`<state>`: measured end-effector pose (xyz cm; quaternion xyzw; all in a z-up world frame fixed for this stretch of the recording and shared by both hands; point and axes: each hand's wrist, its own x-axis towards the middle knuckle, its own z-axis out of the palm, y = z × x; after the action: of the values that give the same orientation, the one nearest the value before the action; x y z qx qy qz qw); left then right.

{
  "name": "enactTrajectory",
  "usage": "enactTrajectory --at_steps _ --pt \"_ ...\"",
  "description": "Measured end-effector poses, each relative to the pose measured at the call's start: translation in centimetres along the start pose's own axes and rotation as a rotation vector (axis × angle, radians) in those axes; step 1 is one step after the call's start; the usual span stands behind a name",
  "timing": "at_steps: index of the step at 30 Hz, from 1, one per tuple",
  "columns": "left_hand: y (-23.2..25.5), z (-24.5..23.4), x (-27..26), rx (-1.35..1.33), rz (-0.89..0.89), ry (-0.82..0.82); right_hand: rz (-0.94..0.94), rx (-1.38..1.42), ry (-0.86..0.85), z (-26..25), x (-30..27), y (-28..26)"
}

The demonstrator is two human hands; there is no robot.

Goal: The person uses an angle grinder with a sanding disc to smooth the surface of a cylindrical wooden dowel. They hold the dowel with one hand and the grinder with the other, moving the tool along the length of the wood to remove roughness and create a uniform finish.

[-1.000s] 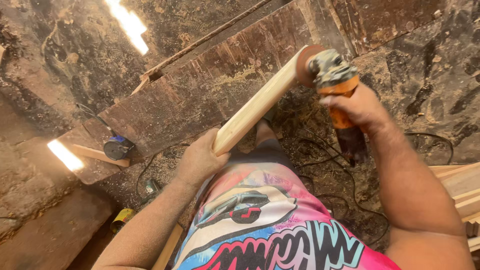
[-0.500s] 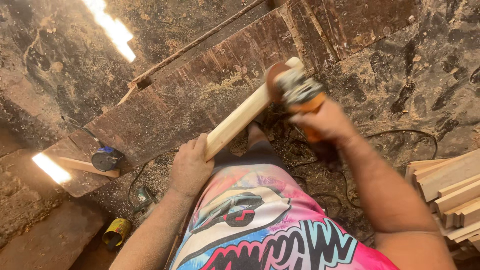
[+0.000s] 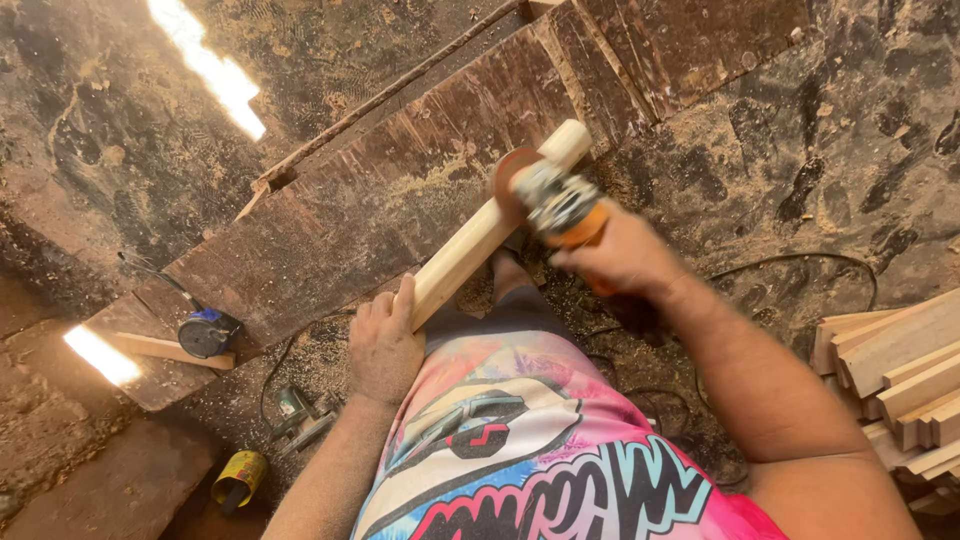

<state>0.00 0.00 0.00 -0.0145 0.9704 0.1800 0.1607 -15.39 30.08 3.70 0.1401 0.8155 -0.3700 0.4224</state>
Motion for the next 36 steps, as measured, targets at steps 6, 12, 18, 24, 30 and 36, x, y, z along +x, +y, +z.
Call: enactTrajectory --at_steps 6,12,18,24,30,36 --pt "-0.6 1.2 -0.6 0.051 0.030 0.075 0.075 0.237 0.063 -5.7 2.3 1.1" --pt "-1.3 0.7 0.2 0.049 0.085 0.214 -0.026 -0.077 -0.105 -0.7 -0.9 -1.6" --pt "-0.7 -0.6 0.0 -0.028 0.058 0.120 -0.054 0.118 0.035 -4.2 2.3 1.1" --pt "-0.4 -3.6 1.1 -0.042 0.070 0.050 0.060 0.271 0.052 -5.6 3.5 2.2" --pt "-0.5 -5.4 2.6 -0.195 -0.053 -0.123 -0.065 0.114 -0.093 2.4 -2.1 -0.3" --pt "-0.1 -7.5 4.7 -0.446 -0.363 -0.440 -0.157 0.220 -0.102 3.8 -2.6 -0.2"
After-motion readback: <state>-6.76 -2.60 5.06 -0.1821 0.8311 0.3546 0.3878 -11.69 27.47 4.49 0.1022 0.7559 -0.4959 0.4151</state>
